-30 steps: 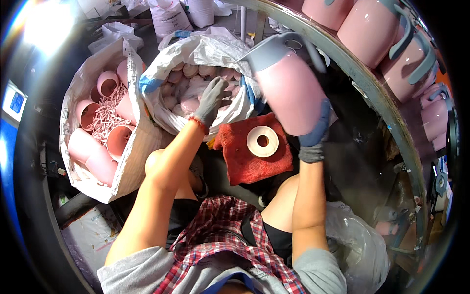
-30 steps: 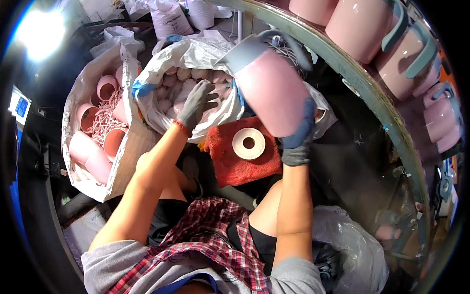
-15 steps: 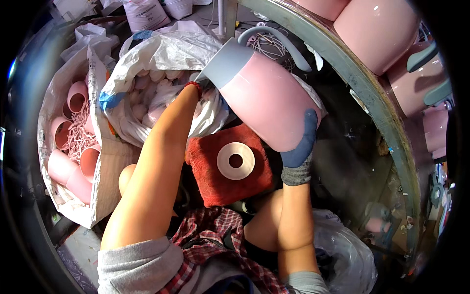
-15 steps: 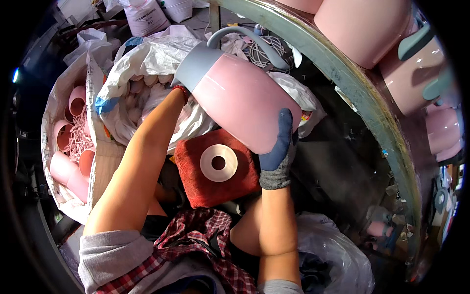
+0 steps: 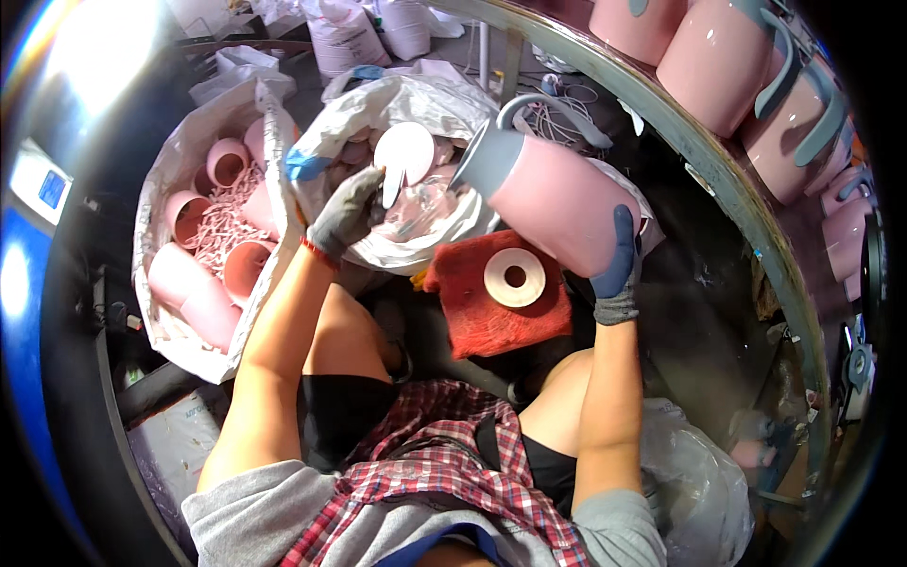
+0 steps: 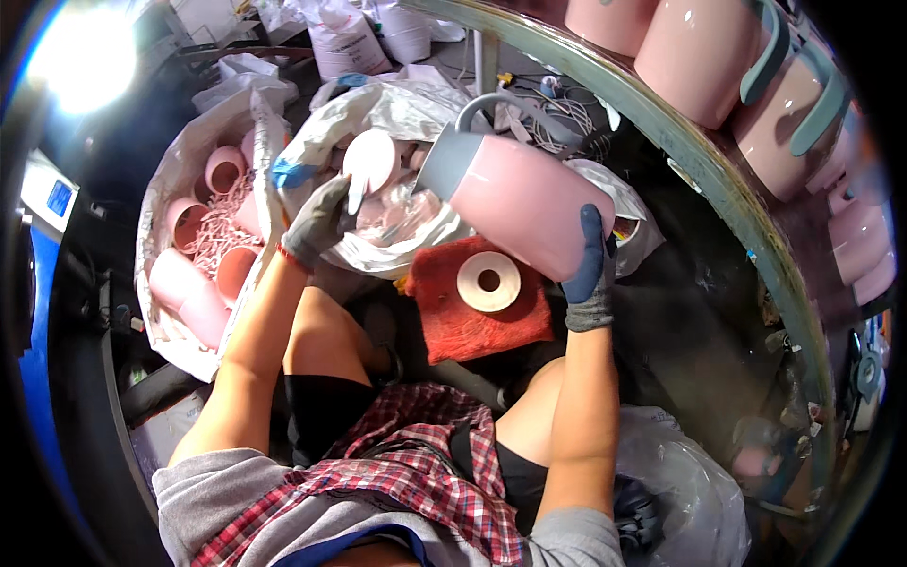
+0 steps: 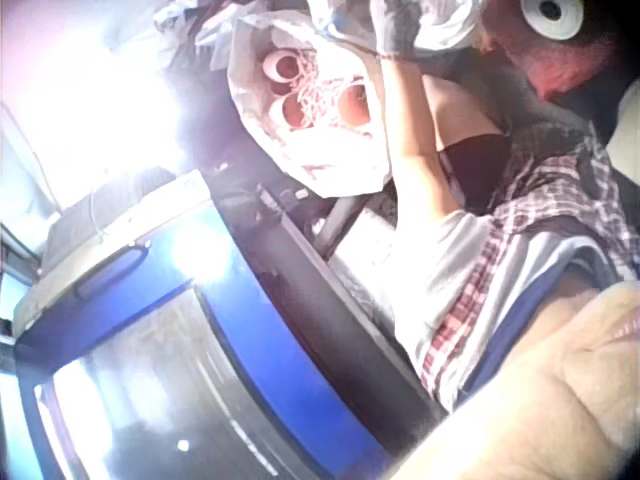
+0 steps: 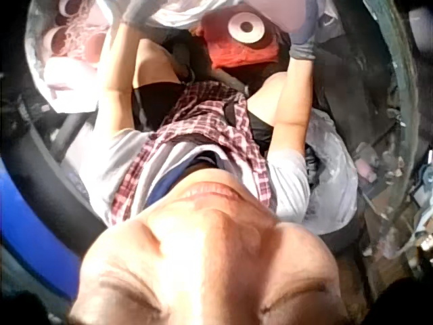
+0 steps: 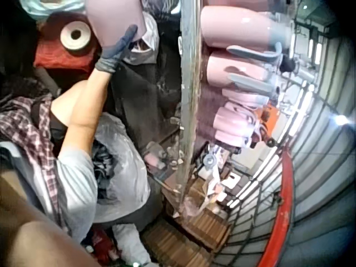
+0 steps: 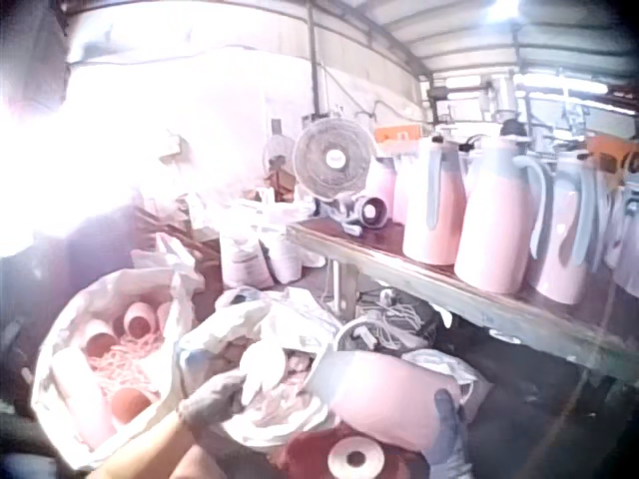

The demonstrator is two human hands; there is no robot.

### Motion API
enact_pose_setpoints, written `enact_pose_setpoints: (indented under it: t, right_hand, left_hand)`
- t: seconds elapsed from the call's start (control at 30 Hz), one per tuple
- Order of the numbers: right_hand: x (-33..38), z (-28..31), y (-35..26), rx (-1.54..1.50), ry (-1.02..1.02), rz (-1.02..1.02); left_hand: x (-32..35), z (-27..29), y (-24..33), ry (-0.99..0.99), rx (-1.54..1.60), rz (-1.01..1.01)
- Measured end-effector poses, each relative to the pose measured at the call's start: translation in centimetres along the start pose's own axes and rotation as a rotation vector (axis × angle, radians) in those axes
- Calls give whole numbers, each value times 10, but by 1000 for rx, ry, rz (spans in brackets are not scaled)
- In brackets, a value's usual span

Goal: The person picks up pink kettle bodies from a basket and gray kettle handles and lids from other bags, assembles them together by hand, and places the completed kettles onto an assembly table.

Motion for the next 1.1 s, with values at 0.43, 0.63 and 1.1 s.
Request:
enact_pose_setpoints:
  t: [0.43,0.63,1.1]
  right_hand:
    - [116,-22,2,399,-129,220]
    - [189,-24,-25,641,-252,272]
    - [209,-63,-39,888,-326,404]
  left_hand:
    - [151,-62,54,-73,-106,-337]
    - [164,-54,27,0,-319,-252]
    - [203,-95,70,26,-83,-426]
Point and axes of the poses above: each hand's wrist, its own x-axis away from the middle knuckle, its own z-axis out of the back of the hand, y = z × x, the point moved 1 cm from there along -x, towards the middle knuckle, and after that the axes turned 1 degree about -x, right-handed, at the moved point
